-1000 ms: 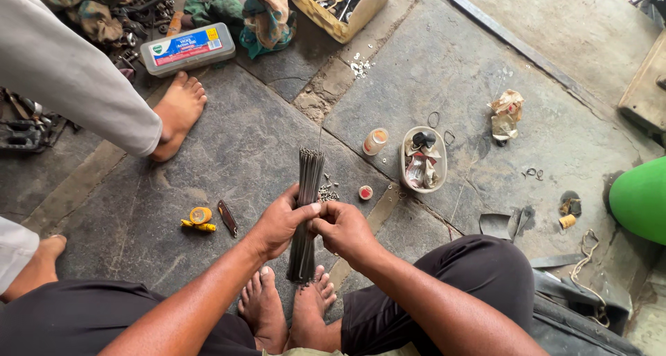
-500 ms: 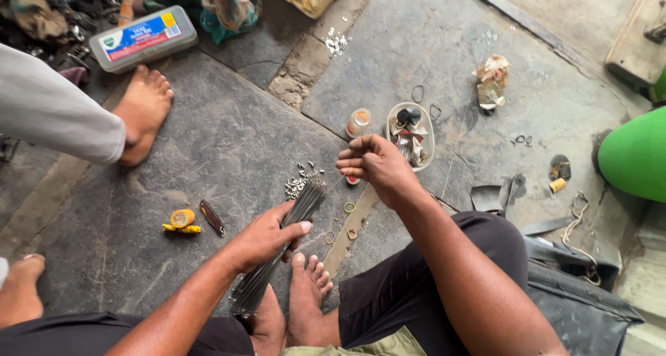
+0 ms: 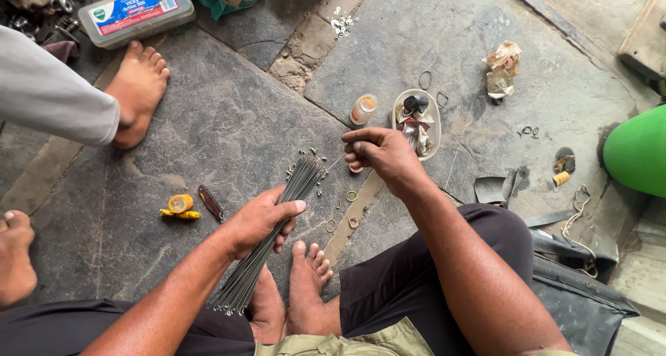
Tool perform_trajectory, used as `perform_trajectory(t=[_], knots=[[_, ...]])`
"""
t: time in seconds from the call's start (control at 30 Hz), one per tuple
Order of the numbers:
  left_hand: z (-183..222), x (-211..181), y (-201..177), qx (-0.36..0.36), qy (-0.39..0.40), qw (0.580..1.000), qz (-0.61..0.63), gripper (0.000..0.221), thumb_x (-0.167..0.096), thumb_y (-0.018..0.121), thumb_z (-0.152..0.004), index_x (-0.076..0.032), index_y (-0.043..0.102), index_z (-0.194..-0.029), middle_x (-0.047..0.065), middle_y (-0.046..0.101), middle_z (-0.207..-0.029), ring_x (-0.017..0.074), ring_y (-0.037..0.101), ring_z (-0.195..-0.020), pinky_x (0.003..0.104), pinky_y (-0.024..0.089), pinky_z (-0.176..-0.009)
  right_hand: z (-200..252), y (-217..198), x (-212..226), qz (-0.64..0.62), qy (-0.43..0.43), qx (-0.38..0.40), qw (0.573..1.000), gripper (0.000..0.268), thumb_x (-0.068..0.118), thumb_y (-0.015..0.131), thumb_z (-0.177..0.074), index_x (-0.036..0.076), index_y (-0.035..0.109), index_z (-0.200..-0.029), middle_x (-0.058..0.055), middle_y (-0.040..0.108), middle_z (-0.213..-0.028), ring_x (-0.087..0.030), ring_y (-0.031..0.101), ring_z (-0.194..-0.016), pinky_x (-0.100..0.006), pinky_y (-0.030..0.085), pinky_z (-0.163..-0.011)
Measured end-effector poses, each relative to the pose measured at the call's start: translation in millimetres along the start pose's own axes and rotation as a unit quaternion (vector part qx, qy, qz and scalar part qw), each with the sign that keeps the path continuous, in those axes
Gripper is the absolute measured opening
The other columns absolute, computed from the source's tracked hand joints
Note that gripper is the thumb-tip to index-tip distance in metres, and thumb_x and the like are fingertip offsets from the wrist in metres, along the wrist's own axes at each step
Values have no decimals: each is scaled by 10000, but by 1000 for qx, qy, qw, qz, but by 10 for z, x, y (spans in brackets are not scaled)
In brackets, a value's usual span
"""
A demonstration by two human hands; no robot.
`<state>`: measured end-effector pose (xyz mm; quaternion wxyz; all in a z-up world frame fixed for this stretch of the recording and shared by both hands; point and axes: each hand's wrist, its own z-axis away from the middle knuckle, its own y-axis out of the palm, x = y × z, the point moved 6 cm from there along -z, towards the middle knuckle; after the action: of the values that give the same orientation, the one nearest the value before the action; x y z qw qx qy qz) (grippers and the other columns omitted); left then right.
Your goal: The person sorts through a bundle of bicycle spokes and small metal parts by hand, picking up individual components and placing them into different containers and piles on the ground.
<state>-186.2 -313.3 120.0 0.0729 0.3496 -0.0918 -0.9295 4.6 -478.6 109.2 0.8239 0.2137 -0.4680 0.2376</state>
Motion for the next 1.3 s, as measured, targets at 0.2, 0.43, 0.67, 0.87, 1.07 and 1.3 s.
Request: perform_trajectory(t=[0.2, 0.43, 0.67, 0.87, 1.07, 1.3], knots=[[42, -42, -16, -6, -4, 1000, -7, 248, -319, 635, -939, -104, 557, -1036, 3, 533, -634, 101, 521, -469, 291, 480, -414, 20, -12, -19, -24, 22, -2, 999, 224, 83, 624, -993, -41, 678, -1171, -122, 733, -939, -174, 726, -815, -306, 623, -725], [43, -59, -13, -9, 3, 1000, -4, 241, -315, 632, -942, -103, 563, -1034, 5, 530, -633, 104, 521, -471, 292, 483, -417, 7, 51, -129, -118, 44, 62, 990, 210, 134, 613, -1019, -34, 671, -1130, -116, 719, -937, -183, 728, -827, -302, 616, -732], [59, -59, -5, -8, 12, 1000, -23, 265, -325, 639, -942, -92, 541, -1023, 3, 530, -637, 98, 514, -464, 287, 471, -408, 28, 88, -105, -111, 41, 66, 991, 203, 142, 600, -1028, -24, 659, -1129, -124, 723, -939, -188, 733, -818, -305, 613, -720], [65, -75, 4, -5, 13, 1000, -26, 275, -334, 638, -941, -91, 545, -1032, -2, 519, -635, 92, 496, -447, 281, 453, -397, 4, 88, -117, -102, 28, 88, 990, 211, 154, 591, -1041, -25, 661, -1129, -124, 719, -947, -187, 729, -837, -307, 614, -733], [76, -89, 20, -7, 9, 1000, -26, 298, -388, 603, -959, -97, 551, -992, -10, 503, -619, 91, 477, -437, 275, 431, -391, 13, 125, -94, -149, 16, 120, 981, 202, 157, 582, -1041, -16, 647, -1121, -136, 727, -963, -202, 739, -862, -315, 616, -755], [89, -49, -10, -45, -26, 998, -37, 392, -477, 619, -928, -101, 539, -852, -17, 478, -582, 98, 424, -415, 287, 381, -374, 63, 170, -15, -70, 7, 115, 991, 200, 159, 573, -1050, -13, 642, -1125, -125, 721, -961, -184, 727, -870, -319, 619, -773]])
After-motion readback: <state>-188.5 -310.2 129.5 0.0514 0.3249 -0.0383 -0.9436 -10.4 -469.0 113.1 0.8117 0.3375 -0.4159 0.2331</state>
